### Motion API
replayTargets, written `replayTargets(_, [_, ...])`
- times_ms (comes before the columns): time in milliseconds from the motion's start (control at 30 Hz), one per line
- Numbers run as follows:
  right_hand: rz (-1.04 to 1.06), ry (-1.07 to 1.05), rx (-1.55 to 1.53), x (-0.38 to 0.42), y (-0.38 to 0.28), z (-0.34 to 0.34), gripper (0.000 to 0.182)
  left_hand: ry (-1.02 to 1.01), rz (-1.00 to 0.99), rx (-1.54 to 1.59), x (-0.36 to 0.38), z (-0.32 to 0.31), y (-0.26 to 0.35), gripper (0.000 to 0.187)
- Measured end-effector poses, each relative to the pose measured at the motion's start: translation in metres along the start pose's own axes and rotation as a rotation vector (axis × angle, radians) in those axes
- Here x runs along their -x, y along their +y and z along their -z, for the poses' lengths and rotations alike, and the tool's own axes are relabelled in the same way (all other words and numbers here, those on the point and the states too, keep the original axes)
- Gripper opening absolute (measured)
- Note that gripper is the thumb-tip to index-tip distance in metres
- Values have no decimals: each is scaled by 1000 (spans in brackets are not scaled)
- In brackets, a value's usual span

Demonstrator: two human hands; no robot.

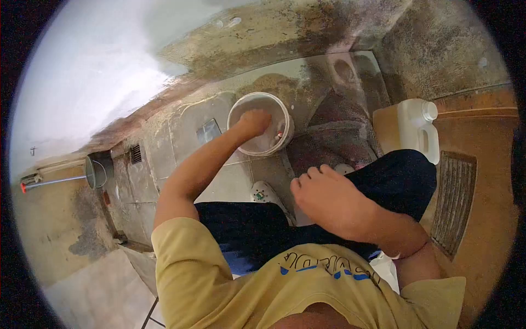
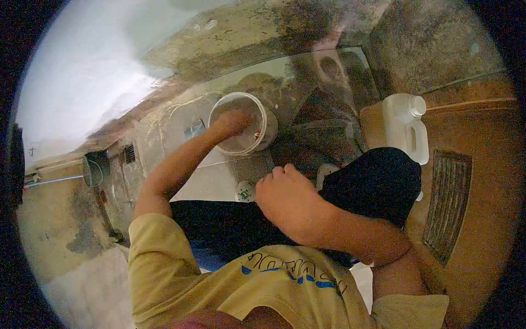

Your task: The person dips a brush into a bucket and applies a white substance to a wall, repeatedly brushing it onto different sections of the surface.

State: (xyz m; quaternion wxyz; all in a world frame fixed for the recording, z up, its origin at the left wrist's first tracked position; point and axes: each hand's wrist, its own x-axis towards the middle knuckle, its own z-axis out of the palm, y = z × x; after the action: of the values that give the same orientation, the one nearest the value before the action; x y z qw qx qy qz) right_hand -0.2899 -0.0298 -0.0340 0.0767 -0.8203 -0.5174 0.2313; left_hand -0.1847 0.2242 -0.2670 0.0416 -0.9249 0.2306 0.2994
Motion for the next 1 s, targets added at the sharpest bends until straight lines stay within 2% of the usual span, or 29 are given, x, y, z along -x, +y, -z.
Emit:
replayTargets(167, [-18,6,15,-10,5,-4,20,-119,35,79,0,9,0,20])
replayTargets(233, [-9,14,3,-16,7,-8,18,-260,9,48,-3,9,1,24])
replayTargets(367, [-29,29,-5,-21,8,-12,15,-208,17,44,-6,7,0,25])
replayTargets(433, [44,-58,-72,-22,13,-13,19,-152,-16,132,-7,-7,-1,26])
replayTargets(567, [-11,-94,-74,-29,20,-19,19,-165,-125,-9,-10,-5,-6,25])
replayTargets(667, [-73,-62,-27,-25,18,-13,18,-178,-106,43,-11,-13,-6,25])
replayTargets(733, [-54,-36,-4,-22,15,-10,18,-266,44,81,-9,-11,-4,24])
replayTargets(767, [-61,-25,-2,-19,13,-8,18,-262,42,68,-5,-11,-5,24])
replayTargets(833, [-44,24,-44,-10,9,-3,19,-31,49,96,7,-4,-4,20])
replayTargets(933, [-72,89,16,6,4,5,21,-49,64,16,30,25,-11,17])
replayTargets(1000, [-77,121,11,16,2,15,21,48,34,26,69,75,-3,16])
